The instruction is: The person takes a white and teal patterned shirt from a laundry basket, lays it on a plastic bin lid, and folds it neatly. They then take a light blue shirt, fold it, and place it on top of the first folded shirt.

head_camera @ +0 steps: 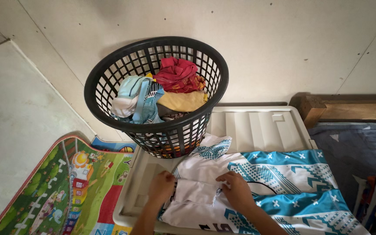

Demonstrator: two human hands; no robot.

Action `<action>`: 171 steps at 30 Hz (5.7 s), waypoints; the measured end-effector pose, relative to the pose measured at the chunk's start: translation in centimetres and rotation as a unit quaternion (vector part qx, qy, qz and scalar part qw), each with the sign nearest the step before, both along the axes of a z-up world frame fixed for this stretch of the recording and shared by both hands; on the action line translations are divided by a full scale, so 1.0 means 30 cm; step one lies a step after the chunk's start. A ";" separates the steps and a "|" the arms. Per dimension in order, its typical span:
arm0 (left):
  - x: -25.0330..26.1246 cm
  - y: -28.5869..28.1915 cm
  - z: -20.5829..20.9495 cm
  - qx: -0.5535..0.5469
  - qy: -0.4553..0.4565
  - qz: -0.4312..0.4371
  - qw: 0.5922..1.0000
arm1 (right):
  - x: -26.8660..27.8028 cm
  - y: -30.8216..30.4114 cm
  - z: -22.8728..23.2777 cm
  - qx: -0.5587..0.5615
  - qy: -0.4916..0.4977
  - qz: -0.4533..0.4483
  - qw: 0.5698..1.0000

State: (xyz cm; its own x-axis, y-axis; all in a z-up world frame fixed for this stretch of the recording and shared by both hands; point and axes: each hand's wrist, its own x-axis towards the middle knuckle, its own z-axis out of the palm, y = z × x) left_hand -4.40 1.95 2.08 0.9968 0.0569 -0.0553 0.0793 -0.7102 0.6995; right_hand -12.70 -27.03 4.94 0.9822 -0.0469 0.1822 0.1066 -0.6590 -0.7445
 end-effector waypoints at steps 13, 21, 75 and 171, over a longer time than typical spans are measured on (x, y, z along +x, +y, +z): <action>-0.077 -0.149 0.008 0.077 -0.093 0.006 0.993 | -0.012 0.101 0.018 -0.160 -0.019 -0.029 0.986; -0.129 -0.153 0.028 0.213 -0.145 0.015 0.966 | -0.001 0.099 -0.016 -0.165 -0.040 -0.040 0.985; 0.444 -0.638 0.001 0.385 -0.095 -0.250 0.883 | 0.105 -0.948 0.094 -0.300 0.159 -0.202 0.919; -0.030 -0.063 -0.105 0.013 -0.302 0.179 0.936 | -0.141 -0.899 -0.025 -0.253 0.181 -0.313 0.898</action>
